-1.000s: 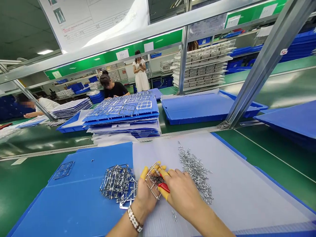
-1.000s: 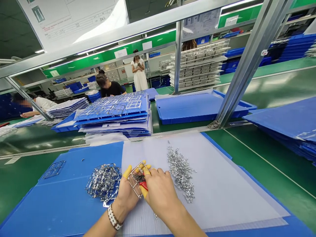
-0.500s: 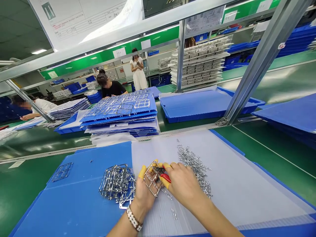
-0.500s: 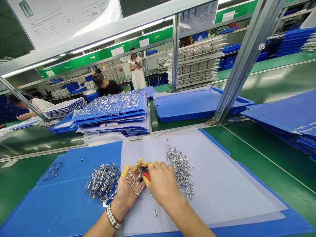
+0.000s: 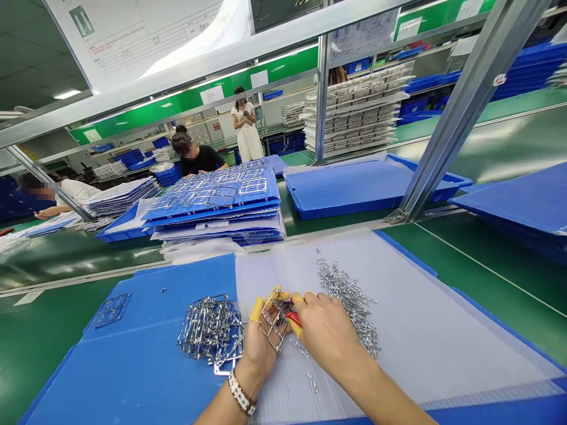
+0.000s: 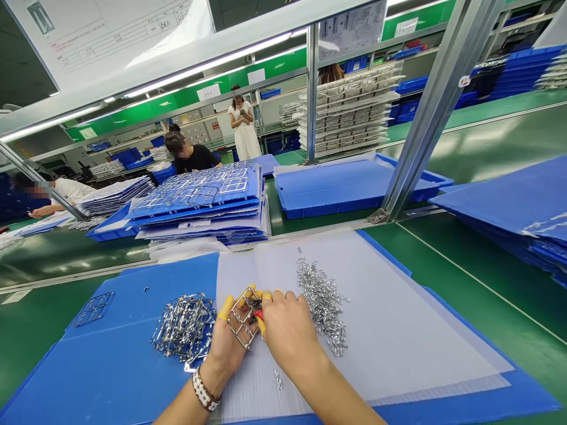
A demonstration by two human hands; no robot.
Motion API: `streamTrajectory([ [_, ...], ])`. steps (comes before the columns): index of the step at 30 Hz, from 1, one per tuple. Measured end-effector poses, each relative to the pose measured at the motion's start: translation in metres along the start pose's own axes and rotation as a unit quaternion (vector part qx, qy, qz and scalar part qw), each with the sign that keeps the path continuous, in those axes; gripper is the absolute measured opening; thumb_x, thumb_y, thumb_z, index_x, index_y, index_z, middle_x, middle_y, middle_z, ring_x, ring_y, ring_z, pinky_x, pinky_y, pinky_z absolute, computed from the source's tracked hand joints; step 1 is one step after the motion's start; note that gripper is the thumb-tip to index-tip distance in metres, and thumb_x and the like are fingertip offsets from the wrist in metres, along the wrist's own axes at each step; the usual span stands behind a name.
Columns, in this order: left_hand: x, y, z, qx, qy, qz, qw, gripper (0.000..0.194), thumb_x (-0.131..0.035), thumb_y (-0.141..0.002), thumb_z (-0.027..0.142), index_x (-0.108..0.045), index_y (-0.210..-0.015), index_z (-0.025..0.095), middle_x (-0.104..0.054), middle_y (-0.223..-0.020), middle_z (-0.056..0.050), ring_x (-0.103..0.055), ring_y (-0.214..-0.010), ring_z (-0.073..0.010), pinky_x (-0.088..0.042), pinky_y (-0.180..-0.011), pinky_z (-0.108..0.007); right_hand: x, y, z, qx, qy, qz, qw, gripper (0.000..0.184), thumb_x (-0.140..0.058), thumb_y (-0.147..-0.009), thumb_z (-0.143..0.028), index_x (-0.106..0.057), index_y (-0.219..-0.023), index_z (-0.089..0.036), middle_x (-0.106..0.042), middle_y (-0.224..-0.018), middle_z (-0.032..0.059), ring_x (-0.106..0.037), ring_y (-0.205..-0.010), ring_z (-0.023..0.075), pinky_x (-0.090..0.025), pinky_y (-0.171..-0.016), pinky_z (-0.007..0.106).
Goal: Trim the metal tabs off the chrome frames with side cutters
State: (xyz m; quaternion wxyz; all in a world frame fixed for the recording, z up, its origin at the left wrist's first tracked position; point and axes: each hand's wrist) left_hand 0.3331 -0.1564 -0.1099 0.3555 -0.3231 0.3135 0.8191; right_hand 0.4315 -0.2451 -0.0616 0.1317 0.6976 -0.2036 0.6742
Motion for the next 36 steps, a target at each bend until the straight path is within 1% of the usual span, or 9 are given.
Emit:
streamTrajectory([
  [3,-0.001,0.001,0.002,-0.002,0.010,-0.016,1.000,0.040,-0.044,-0.089,0.042,-0.064,-0.110,0.015,-0.064,-0.112,-0.012,-0.055,-0.107,-0.0244,-0.045,-0.082,-0.033,0.003,0.003,0.003,0.001,0.006,0.006,1.000,0.024,-0.053,-0.084,-0.027,-0.060,-0.106,-0.019,-0.065,-0.089,0.0086,-0.059,-0.085,0.0255,-0.036,-0.071,0.036],
  [6,-0.003,0.001,0.008,0.019,0.042,-0.034,0.998,0.043,-0.042,-0.088,0.045,-0.063,-0.110,0.015,-0.061,-0.117,-0.013,-0.054,-0.110,-0.0275,-0.047,-0.081,-0.038,0.002,0.010,0.010,-0.006,0.003,0.006,1.000,0.028,-0.054,-0.084,-0.034,-0.060,-0.108,-0.019,-0.065,-0.092,0.0094,-0.057,-0.090,0.0266,-0.034,-0.072,0.037],
  [9,-0.004,0.001,0.012,0.035,0.062,-0.031,0.997,0.045,-0.042,-0.088,0.047,-0.061,-0.112,0.015,-0.058,-0.123,-0.014,-0.053,-0.111,-0.0296,-0.048,-0.079,-0.043,-0.002,0.016,0.014,-0.014,-0.001,-0.005,1.000,0.027,-0.050,-0.086,-0.037,-0.061,-0.103,-0.019,-0.065,-0.092,0.0095,-0.056,-0.090,0.0265,-0.033,-0.071,0.037],
  [13,-0.006,0.001,0.014,0.036,0.068,-0.019,0.997,0.045,-0.044,-0.087,0.046,-0.060,-0.113,0.014,-0.057,-0.124,-0.015,-0.054,-0.110,-0.0293,-0.049,-0.076,-0.041,-0.007,0.017,0.011,-0.013,-0.007,-0.016,1.000,0.024,-0.050,-0.086,-0.035,-0.061,-0.101,-0.019,-0.065,-0.093,0.0095,-0.056,-0.090,0.0255,-0.031,-0.071,0.036],
  [17,-0.007,0.002,0.012,0.019,0.063,-0.008,0.998,0.043,-0.043,-0.088,0.044,-0.060,-0.114,0.014,-0.057,-0.123,-0.015,-0.054,-0.111,-0.0286,-0.049,-0.075,-0.039,-0.006,0.014,0.005,-0.014,-0.004,-0.021,1.000,0.025,-0.051,-0.085,-0.034,-0.061,-0.102,-0.018,-0.065,-0.094,0.0100,-0.055,-0.091,0.0265,-0.031,-0.072,0.037],
  [22,-0.005,0.002,0.010,-0.013,0.055,0.012,0.998,0.042,-0.040,-0.089,0.044,-0.062,-0.110,0.014,-0.057,-0.124,-0.014,-0.053,-0.113,-0.0277,-0.049,-0.076,-0.036,-0.009,0.012,0.002,-0.017,0.007,-0.005,1.000,0.024,-0.052,-0.085,-0.034,-0.060,-0.100,-0.017,-0.064,-0.091,0.0102,-0.055,-0.089,0.0268,-0.030,-0.072,0.038],
  [26,-0.004,0.002,0.010,-0.019,0.040,0.019,0.999,0.042,-0.041,-0.088,0.044,-0.063,-0.109,0.015,-0.057,-0.125,-0.013,-0.052,-0.114,-0.0276,-0.049,-0.075,-0.035,-0.012,0.011,0.003,-0.010,-0.001,-0.005,1.000,0.024,-0.050,-0.085,-0.035,-0.059,-0.100,-0.018,-0.063,-0.091,0.0099,-0.055,-0.089,0.0260,-0.030,-0.072,0.038],
  [30,-0.005,0.002,0.010,-0.031,0.027,0.022,0.999,0.042,-0.043,-0.087,0.045,-0.063,-0.110,0.016,-0.057,-0.125,-0.013,-0.053,-0.113,-0.0268,-0.049,-0.076,-0.033,-0.009,0.010,0.005,-0.007,-0.018,-0.020,1.000,0.023,-0.049,-0.084,-0.033,-0.060,-0.098,-0.018,-0.064,-0.092,0.0093,-0.055,-0.090,0.0265,-0.031,-0.073,0.038],
  [36,-0.005,0.003,0.009,-0.035,0.008,0.023,0.999,0.042,-0.044,-0.087,0.045,-0.064,-0.109,0.016,-0.057,-0.126,-0.013,-0.049,-0.119,-0.0283,-0.049,-0.078,-0.034,-0.010,0.006,0.009,-0.003,-0.049,-0.052,0.997,0.024,-0.047,-0.084,-0.033,-0.061,-0.097,-0.019,-0.064,-0.093,0.0099,-0.056,-0.090,0.0249,-0.032,-0.073,0.035],
])
Point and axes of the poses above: each hand's wrist, its own y-axis away from the middle knuckle, its own x-axis out of the back of the hand, z = x × y
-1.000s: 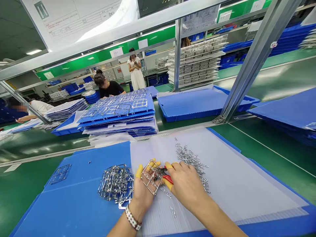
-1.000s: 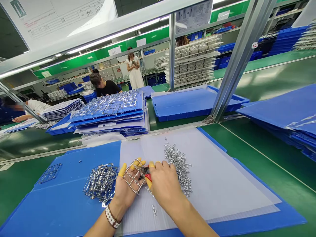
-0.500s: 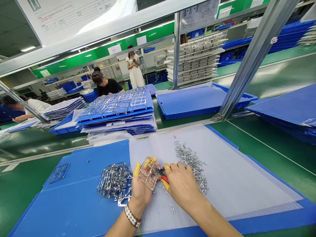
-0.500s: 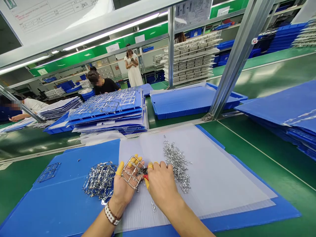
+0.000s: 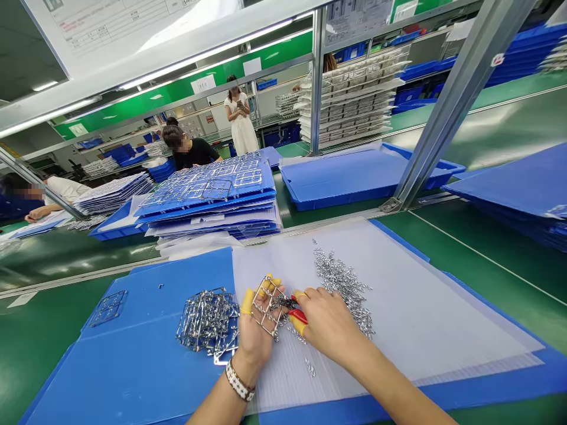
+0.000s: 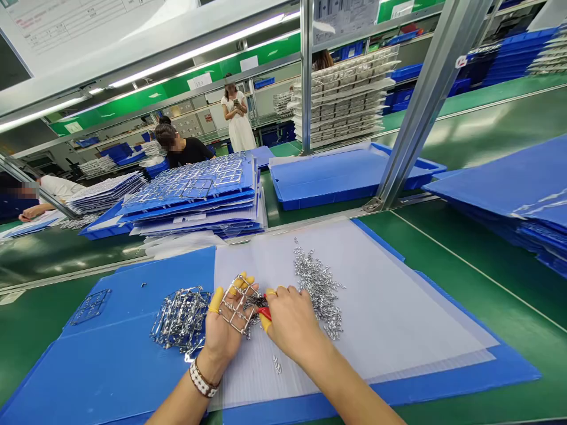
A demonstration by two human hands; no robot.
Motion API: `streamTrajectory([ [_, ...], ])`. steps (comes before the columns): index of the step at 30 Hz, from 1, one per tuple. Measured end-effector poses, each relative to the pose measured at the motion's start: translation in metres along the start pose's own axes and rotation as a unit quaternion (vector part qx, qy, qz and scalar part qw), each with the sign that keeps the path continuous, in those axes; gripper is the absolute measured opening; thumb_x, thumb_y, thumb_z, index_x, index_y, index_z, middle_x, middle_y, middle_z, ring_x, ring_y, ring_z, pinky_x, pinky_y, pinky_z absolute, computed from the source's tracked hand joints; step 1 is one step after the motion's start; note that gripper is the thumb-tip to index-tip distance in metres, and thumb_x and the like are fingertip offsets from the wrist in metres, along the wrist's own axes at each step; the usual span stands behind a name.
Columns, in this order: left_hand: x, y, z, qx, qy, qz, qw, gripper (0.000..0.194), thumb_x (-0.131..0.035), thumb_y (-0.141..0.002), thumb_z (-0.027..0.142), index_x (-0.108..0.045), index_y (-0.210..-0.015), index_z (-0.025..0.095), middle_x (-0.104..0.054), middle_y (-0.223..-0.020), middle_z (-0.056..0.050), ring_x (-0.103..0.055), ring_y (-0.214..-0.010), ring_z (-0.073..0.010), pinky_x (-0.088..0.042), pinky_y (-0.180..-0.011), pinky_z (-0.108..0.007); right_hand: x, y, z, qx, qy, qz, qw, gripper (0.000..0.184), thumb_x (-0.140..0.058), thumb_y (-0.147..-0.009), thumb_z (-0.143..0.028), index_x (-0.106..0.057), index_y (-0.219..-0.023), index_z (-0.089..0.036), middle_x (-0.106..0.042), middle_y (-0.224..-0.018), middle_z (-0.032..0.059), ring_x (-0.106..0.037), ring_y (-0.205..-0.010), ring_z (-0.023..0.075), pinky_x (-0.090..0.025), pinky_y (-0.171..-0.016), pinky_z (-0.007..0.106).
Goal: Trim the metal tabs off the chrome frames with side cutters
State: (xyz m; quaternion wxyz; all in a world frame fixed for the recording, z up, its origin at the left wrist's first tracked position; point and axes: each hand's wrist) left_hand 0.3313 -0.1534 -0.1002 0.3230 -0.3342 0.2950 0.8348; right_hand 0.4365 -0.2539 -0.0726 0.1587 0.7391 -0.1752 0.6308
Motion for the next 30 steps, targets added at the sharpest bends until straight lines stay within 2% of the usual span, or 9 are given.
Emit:
streamTrajectory([
  [7,0.001,-0.001,0.001,0.002,0.006,-0.002,1.000,0.039,-0.046,-0.086,0.042,-0.064,-0.109,0.016,-0.059,-0.123,-0.013,-0.052,-0.116,-0.0287,-0.049,-0.076,-0.035,-0.001,0.000,0.001,0.007,-0.002,-0.002,1.000,0.024,-0.047,-0.083,-0.031,-0.061,-0.099,-0.019,-0.064,-0.094,0.0099,-0.056,-0.089,0.0248,-0.031,-0.072,0.035],
  [13,0.002,-0.003,0.001,0.005,0.015,0.014,1.000,0.038,-0.047,-0.086,0.042,-0.064,-0.107,0.016,-0.060,-0.121,-0.012,-0.054,-0.113,-0.0274,-0.049,-0.075,-0.033,0.001,0.003,-0.010,-0.004,0.036,0.043,0.998,0.021,-0.049,-0.084,-0.028,-0.060,-0.099,-0.018,-0.063,-0.092,0.0104,-0.055,-0.090,0.0265,-0.031,-0.073,0.037],
  [17,0.002,-0.003,0.001,-0.003,0.012,0.023,1.000,0.039,-0.046,-0.086,0.044,-0.064,-0.108,0.016,-0.060,-0.122,-0.012,-0.054,-0.113,-0.0266,-0.049,-0.075,-0.032,0.001,0.001,-0.011,-0.004,0.026,0.028,0.999,0.020,-0.049,-0.083,-0.026,-0.060,-0.098,-0.018,-0.064,-0.092,0.0101,-0.056,-0.090,0.0256,-0.031,-0.072,0.036],
  [23,0.003,-0.002,0.001,-0.007,-0.009,0.010,1.000,0.040,-0.048,-0.085,0.043,-0.063,-0.110,0.016,-0.058,-0.124,-0.012,-0.052,-0.115,-0.0279,-0.049,-0.075,-0.032,-0.001,-0.003,-0.002,0.006,-0.004,-0.005,1.000,0.024,-0.048,-0.082,-0.031,-0.061,-0.098,-0.019,-0.064,-0.094,0.0094,-0.057,-0.089,0.0247,-0.033,-0.072,0.035],
  [30,0.004,-0.001,0.001,-0.004,-0.025,0.016,1.000,0.039,-0.050,-0.084,0.041,-0.064,-0.111,0.016,-0.059,-0.124,-0.012,-0.053,-0.115,-0.0284,-0.049,-0.081,-0.036,-0.005,0.000,-0.005,0.000,0.022,0.025,0.999,0.023,-0.050,-0.082,-0.028,-0.059,-0.102,-0.017,-0.063,-0.095,0.0107,-0.056,-0.091,0.0253,-0.031,-0.074,0.037],
])
Point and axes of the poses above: each hand's wrist, its own y-axis away from the middle knuckle, its own x-axis out of the back of the hand, z = x × y
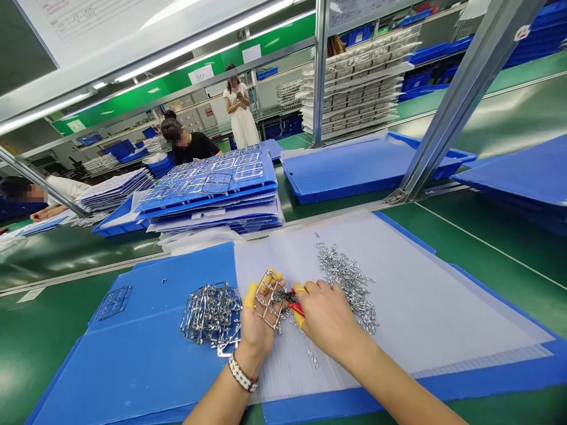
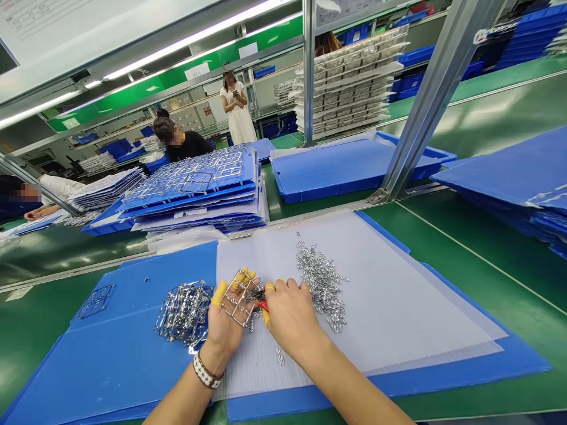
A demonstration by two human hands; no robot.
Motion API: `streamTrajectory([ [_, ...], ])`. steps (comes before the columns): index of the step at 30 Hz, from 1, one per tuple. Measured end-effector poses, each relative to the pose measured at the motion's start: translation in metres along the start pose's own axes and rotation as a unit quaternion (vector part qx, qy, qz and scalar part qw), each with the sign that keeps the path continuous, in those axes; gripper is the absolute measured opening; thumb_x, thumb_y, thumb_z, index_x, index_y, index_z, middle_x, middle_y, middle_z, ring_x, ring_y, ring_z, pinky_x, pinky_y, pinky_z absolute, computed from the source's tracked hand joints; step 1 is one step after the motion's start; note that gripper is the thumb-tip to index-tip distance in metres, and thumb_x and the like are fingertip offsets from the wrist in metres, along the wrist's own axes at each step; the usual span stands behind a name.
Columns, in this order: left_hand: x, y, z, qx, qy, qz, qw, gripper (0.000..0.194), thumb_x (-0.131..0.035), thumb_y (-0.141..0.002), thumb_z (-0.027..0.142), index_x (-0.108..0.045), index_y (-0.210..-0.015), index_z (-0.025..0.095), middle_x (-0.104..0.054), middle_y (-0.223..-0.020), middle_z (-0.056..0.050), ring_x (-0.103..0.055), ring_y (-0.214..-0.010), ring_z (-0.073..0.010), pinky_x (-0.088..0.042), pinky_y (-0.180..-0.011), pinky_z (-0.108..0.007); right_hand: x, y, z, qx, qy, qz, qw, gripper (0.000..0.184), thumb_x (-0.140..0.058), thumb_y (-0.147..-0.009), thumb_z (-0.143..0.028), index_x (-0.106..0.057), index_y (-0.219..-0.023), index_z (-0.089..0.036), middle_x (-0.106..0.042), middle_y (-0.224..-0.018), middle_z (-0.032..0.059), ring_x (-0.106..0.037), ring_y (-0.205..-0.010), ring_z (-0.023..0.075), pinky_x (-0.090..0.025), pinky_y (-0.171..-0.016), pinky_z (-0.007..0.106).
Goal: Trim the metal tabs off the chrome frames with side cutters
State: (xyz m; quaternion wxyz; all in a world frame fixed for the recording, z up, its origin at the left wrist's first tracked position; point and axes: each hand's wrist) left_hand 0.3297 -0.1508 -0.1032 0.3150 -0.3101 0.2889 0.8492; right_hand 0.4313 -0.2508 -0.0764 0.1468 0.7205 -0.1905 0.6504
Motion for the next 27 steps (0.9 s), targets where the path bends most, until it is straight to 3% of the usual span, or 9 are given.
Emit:
streamTrajectory([
  [13,0.000,-0.002,0.002,-0.003,0.018,-0.008,1.000,0.038,-0.048,-0.084,0.042,-0.065,-0.107,0.017,-0.061,-0.121,-0.012,-0.054,-0.114,-0.0276,-0.049,-0.079,-0.035,0.008,-0.002,-0.004,0.006,0.015,0.004,1.000,0.015,-0.052,-0.082,-0.022,-0.061,-0.093,-0.017,-0.064,-0.088,0.0106,-0.058,-0.086,0.0263,-0.032,-0.069,0.037],
  [18,-0.004,0.000,0.007,-0.014,0.037,-0.003,0.999,0.039,-0.047,-0.085,0.042,-0.064,-0.110,0.017,-0.059,-0.123,-0.012,-0.054,-0.114,-0.0272,-0.050,-0.074,-0.032,0.006,0.007,-0.004,-0.004,0.022,0.016,1.000,0.023,-0.053,-0.083,-0.025,-0.059,-0.103,-0.018,-0.064,-0.090,0.0098,-0.056,-0.087,0.0259,-0.031,-0.070,0.038],
  [21,-0.006,0.001,0.009,-0.027,0.045,0.007,0.999,0.040,-0.047,-0.085,0.043,-0.062,-0.112,0.018,-0.059,-0.123,-0.011,-0.055,-0.112,-0.0272,-0.050,-0.079,-0.036,0.003,0.014,-0.010,0.016,0.003,0.026,1.000,0.031,-0.053,-0.084,-0.031,-0.056,-0.112,-0.020,-0.063,-0.094,0.0085,-0.053,-0.091,0.0265,-0.030,-0.073,0.038],
  [27,-0.006,-0.001,0.008,-0.025,0.061,-0.001,0.998,0.041,-0.046,-0.086,0.043,-0.063,-0.112,0.017,-0.061,-0.119,-0.011,-0.056,-0.109,-0.0252,-0.049,-0.079,-0.033,0.002,0.014,-0.023,0.025,-0.019,0.016,0.999,0.025,-0.053,-0.083,-0.031,-0.058,-0.106,-0.021,-0.063,-0.093,0.0072,-0.052,-0.090,0.0257,-0.029,-0.072,0.037],
])
Point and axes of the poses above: each hand's wrist, its own y-axis away from the middle knuckle, its own x-axis out of the back of the hand, z = x × y
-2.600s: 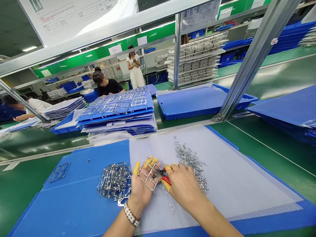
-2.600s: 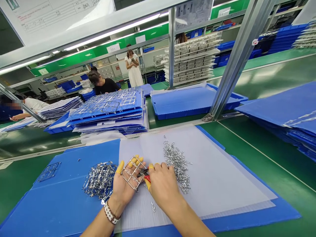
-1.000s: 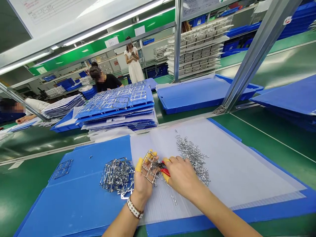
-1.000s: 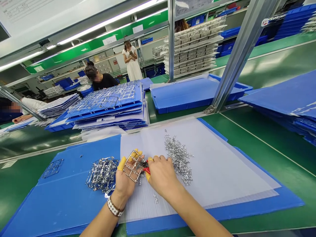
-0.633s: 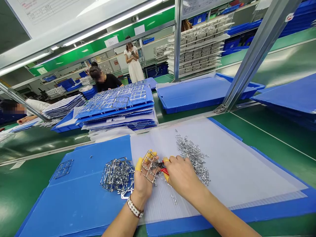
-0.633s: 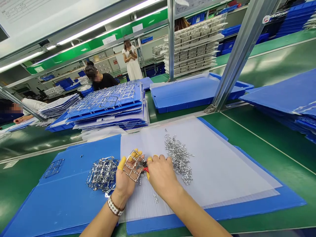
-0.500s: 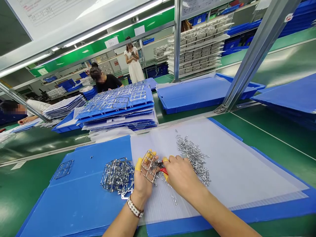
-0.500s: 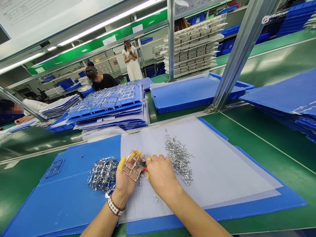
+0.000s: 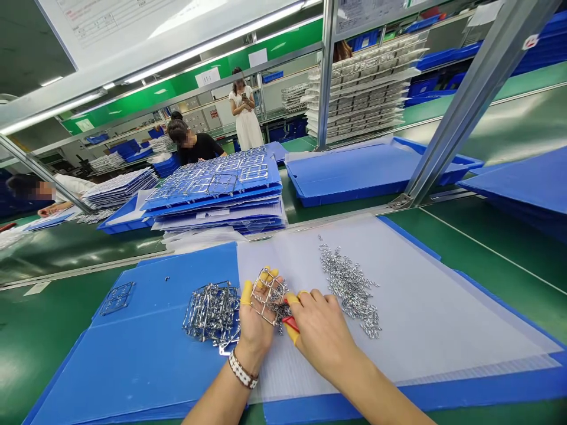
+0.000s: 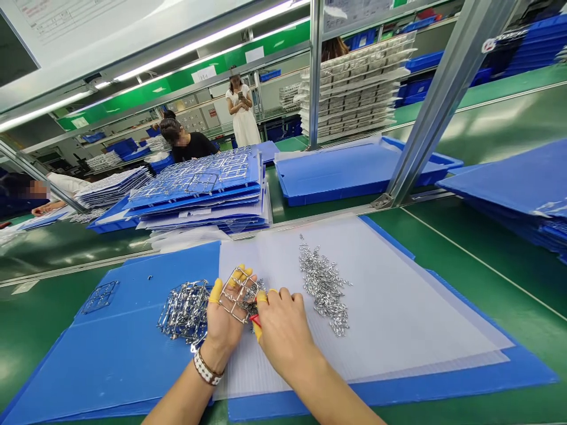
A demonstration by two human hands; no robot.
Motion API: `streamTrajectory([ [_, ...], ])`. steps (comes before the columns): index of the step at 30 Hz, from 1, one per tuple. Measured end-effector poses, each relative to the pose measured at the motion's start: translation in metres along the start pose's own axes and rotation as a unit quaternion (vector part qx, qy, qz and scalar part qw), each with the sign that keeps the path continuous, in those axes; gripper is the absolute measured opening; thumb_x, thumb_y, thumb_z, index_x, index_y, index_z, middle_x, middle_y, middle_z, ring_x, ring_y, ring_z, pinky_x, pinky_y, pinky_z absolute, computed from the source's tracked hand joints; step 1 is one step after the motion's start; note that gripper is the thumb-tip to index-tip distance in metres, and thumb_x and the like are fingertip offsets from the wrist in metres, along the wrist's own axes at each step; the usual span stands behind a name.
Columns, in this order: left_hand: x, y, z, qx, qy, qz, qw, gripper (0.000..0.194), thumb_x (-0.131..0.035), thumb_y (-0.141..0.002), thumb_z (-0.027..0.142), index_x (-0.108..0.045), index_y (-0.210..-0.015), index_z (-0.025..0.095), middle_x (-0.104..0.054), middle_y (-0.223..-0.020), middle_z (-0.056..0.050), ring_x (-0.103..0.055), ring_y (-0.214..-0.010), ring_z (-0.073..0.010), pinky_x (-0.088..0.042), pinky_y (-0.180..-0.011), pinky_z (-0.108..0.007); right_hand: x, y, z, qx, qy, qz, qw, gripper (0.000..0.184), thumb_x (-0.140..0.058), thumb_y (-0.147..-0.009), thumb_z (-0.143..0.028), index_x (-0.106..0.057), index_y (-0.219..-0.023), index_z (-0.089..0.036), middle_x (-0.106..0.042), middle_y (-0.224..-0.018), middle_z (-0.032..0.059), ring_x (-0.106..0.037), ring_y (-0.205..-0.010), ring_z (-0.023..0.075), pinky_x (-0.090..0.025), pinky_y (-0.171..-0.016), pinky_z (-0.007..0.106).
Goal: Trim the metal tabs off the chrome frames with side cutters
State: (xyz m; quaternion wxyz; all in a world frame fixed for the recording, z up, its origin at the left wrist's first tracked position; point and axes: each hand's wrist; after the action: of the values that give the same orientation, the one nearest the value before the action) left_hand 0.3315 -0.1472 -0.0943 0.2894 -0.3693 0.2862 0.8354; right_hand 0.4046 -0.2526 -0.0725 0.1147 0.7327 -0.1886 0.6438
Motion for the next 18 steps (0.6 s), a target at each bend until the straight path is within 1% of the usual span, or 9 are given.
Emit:
streamTrajectory([
  [3,0.0004,-0.0003,-0.0007,-0.002,-0.009,0.003,1.000,0.042,-0.046,-0.085,0.044,-0.062,-0.113,0.017,-0.060,-0.122,-0.011,-0.056,-0.109,-0.0250,-0.049,-0.074,-0.031,0.0014,-0.0016,-0.0005,-0.002,0.000,0.001,1.000,0.021,-0.052,-0.084,-0.030,-0.058,-0.102,-0.022,-0.063,-0.091,0.0067,-0.053,-0.089,0.0254,-0.029,-0.072,0.037],
  [9,-0.0001,0.0003,-0.0012,-0.013,-0.003,0.006,1.000,0.041,-0.045,-0.086,0.045,-0.064,-0.109,0.017,-0.060,-0.121,-0.011,-0.057,-0.106,-0.0245,-0.048,-0.068,-0.029,0.0016,-0.0011,-0.0008,0.002,0.006,0.004,1.000,0.022,-0.052,-0.084,-0.029,-0.058,-0.103,-0.021,-0.063,-0.092,0.0076,-0.053,-0.089,0.0261,-0.029,-0.072,0.037],
  [14,-0.0001,0.0002,-0.0011,-0.012,-0.013,0.020,1.000,0.038,-0.047,-0.085,0.044,-0.064,-0.107,0.018,-0.062,-0.118,-0.010,-0.057,-0.106,-0.0236,-0.048,-0.070,-0.029,0.0021,-0.0021,-0.0046,0.006,0.020,-0.006,1.000,0.020,-0.052,-0.083,-0.022,-0.059,-0.102,-0.020,-0.063,-0.091,0.0081,-0.055,-0.088,0.0247,-0.031,-0.072,0.036],
  [18,0.0017,0.0002,-0.0014,-0.020,-0.026,0.009,0.999,0.039,-0.046,-0.085,0.046,-0.064,-0.107,0.019,-0.059,-0.122,-0.010,-0.054,-0.111,-0.0258,-0.049,-0.075,-0.032,0.0043,0.0003,0.0005,0.004,0.010,-0.009,1.000,0.023,-0.052,-0.082,-0.020,-0.060,-0.103,-0.021,-0.064,-0.088,0.0068,-0.057,-0.084,0.0242,-0.034,-0.072,0.036],
])
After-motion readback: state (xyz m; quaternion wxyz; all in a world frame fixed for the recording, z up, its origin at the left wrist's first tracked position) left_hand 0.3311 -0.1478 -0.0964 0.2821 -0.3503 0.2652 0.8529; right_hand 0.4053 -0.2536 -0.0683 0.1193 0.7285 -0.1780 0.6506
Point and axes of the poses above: each hand's wrist, its own y-axis away from the middle knuckle, its own x-axis out of the back of the hand, z = x × y
